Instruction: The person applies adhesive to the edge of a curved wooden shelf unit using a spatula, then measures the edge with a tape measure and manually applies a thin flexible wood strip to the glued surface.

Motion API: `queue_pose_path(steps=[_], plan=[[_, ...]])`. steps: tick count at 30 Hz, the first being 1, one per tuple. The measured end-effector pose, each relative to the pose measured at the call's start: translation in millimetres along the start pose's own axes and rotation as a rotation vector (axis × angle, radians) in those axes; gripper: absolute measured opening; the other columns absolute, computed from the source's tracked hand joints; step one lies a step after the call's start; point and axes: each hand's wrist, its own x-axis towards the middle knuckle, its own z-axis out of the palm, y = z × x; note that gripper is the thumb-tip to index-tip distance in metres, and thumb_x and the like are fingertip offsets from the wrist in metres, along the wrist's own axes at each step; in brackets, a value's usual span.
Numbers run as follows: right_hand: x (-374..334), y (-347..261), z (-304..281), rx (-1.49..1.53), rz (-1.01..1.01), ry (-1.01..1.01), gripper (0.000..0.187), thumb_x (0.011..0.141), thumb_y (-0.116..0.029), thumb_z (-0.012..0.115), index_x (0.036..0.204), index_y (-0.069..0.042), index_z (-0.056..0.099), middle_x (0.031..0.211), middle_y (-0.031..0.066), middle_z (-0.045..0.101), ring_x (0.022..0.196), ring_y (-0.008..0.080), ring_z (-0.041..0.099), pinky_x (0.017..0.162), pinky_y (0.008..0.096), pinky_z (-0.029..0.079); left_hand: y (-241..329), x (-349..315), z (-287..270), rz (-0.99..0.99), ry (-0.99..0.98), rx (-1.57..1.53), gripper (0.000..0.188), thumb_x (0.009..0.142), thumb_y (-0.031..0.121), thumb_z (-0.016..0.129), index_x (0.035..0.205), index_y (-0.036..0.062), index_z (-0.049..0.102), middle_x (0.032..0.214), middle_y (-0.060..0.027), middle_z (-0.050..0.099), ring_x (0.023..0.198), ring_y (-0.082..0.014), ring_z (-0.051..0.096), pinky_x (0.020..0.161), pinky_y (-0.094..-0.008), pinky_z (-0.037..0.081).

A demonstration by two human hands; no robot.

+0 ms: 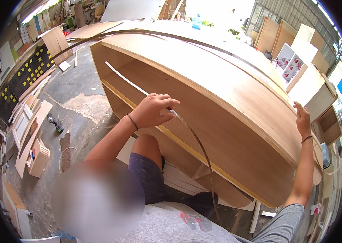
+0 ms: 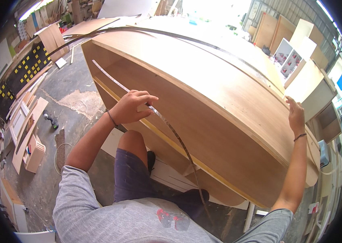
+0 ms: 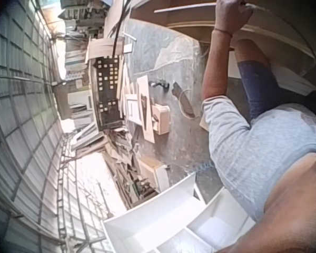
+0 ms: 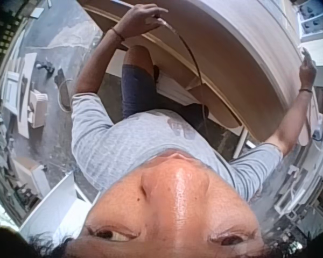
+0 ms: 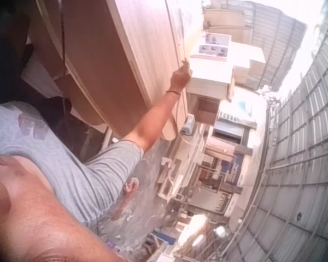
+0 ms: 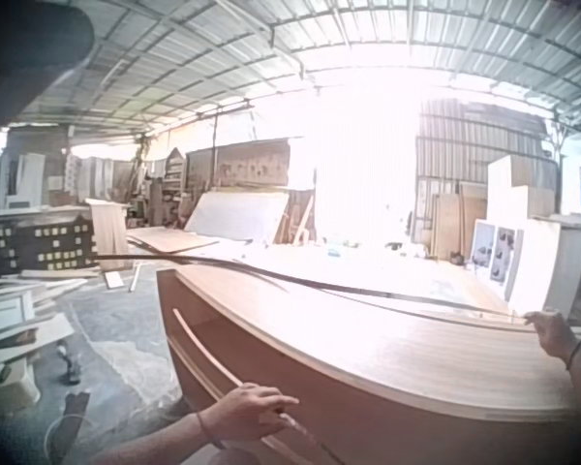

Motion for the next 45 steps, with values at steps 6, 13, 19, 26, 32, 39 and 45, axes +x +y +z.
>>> queue_pose_path(steps=[6,13,19,26,32,39,45], plan=[[5.6,8.1,-9.7,0.138,0.079,-0.211,0.033,0.089,0.002,0.048,0.117,-0.007,0.063,0.094,0.0132,0.069,0.088,0.0262,0.064,0.082,0.0361,0.048,-1.9,1.6,2.1,0.01,0.01,-0.022,0.036,0.078,0.02,0.07,0.113,0.0117,0.062,0.091,-0.0032,0.062,0.089,-0.0213,0.061,0.088,-0.036,0.044],[-0.6,-9.8,-5.7,0.175,0.18,-0.243,0.038,0.088,0.003,0.048,0.12,-0.01,0.063,0.094,0.0145,0.069,0.088,0.0267,0.065,0.081,0.0355,0.049,-1.2,0.4,1.3,0.04,0.027,-0.024,0.042,0.074,0.013,0.074,0.115,0.0101,0.062,0.09,-0.0043,0.064,0.088,-0.0235,0.062,0.083,-0.0364,0.047],[-14.5,-8.5,-7.4,0.029,0.07,-0.198,0.038,0.087,0.002,0.049,0.119,-0.013,0.064,0.101,0.0132,0.069,0.092,0.0257,0.064,0.083,0.0358,0.048,0.2,3.4,4.1,0.034,0.019,-0.038,0.041,0.074,0.012,0.074,0.113,0.01,0.062,0.09,-0.0047,0.064,0.088,-0.0236,0.063,0.083,-0.0364,0.047],[-32.4,-18.9,4.0,-0.053,0.023,-0.134,0.037,0.088,-0.006,0.053,0.122,-0.017,0.063,0.098,0.0086,0.068,0.095,0.0243,0.061,0.086,0.0358,0.042,1.0,1.6,4.3,0.022,0.025,-0.036,0.037,0.075,0.015,0.073,0.11,0.0098,0.063,0.088,-0.0042,0.064,0.084,-0.0223,0.063,0.081,-0.0348,0.047],[-33.0,-27.5,-3.8,-0.086,0.11,-0.158,0.036,0.091,-0.014,0.054,0.126,-0.017,0.06,0.097,0.0084,0.068,0.088,0.0232,0.059,0.086,0.0347,0.04,1.6,2.5,8.1,0.02,0.026,-0.094,0.04,0.072,0.006,0.074,0.11,0.0062,0.062,0.086,-0.0079,0.063,0.083,-0.0252,0.063,0.078,-0.035,0.048],[-32.0,-17.3,2.6,-0.074,0.105,-0.093,0.035,0.092,-0.023,0.056,0.126,-0.016,0.06,0.107,0.0059,0.068,0.093,0.02,0.058,0.087,0.0327,0.038,-0.3,0.3,8.7,0.007,0.029,-0.094,0.039,0.072,0.005,0.073,0.11,0.0059,0.062,0.085,-0.0073,0.063,0.083,-0.0241,0.064,0.079,-0.0345,0.048],[-29.6,-19.7,-2.5,-0.04,0.157,-0.128,0.032,0.09,-0.021,0.06,0.122,-0.017,0.064,0.108,0.005,0.068,0.09,0.0191,0.058,0.084,0.0312,0.042,-3.3,-1.1,9.3,0.006,0.029,-0.105,0.039,0.072,0.004,0.073,0.11,0.0052,0.062,0.085,-0.0077,0.063,0.082,-0.0242,0.064,0.078,-0.0344,0.048]])
